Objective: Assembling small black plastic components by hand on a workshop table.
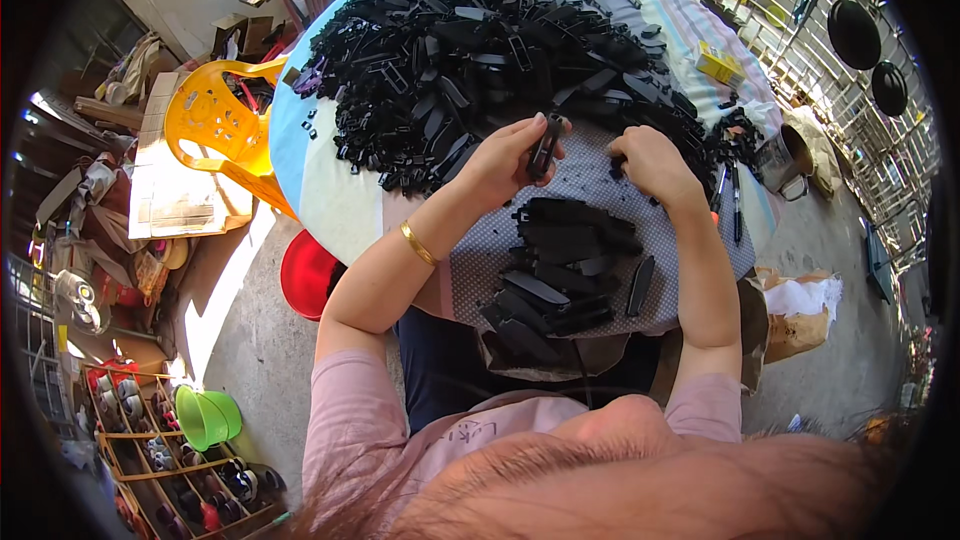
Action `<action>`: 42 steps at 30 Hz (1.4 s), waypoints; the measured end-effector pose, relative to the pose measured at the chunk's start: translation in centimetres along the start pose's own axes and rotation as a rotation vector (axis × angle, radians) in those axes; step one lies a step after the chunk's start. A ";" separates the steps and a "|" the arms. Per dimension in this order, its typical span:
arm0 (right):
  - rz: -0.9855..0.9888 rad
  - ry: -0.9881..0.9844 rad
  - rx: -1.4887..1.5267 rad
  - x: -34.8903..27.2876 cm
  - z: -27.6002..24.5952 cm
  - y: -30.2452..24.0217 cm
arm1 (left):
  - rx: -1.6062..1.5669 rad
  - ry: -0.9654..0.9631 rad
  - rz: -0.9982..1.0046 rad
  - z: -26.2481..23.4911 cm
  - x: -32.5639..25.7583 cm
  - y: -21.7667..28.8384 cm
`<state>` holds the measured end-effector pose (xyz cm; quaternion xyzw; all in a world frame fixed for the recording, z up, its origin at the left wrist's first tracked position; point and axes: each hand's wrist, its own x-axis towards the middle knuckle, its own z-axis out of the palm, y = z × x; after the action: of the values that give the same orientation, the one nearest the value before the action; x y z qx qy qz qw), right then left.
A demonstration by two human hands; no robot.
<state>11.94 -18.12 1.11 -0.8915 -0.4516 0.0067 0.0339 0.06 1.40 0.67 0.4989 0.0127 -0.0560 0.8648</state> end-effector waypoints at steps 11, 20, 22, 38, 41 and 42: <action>-0.169 0.479 1.364 -0.3 -0.2 -5.3 | -0.036 0.027 0.022 -0.4 0.2 -0.8; -0.202 0.650 0.920 -0.8 -0.9 -6.5 | -0.047 0.046 0.057 -0.6 0.4 -1.2; -0.259 0.650 0.856 -0.9 -1.0 -6.6 | -0.043 0.068 0.093 -0.2 0.4 -1.4; -0.223 0.601 0.445 -1.9 -1.7 -7.8 | 0.647 0.292 0.444 0.1 0.4 -1.4; -0.217 0.566 0.435 -1.5 -1.0 -7.3 | 0.611 0.292 0.371 0.8 0.0 -0.9; -0.252 0.545 0.376 -1.5 -0.8 -7.1 | 0.611 0.290 0.370 1.0 -0.1 -0.7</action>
<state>5.37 -15.17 2.36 -0.7760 -0.5234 -0.1526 0.3170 -0.18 0.15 0.56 0.7302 0.0274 0.1711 0.6609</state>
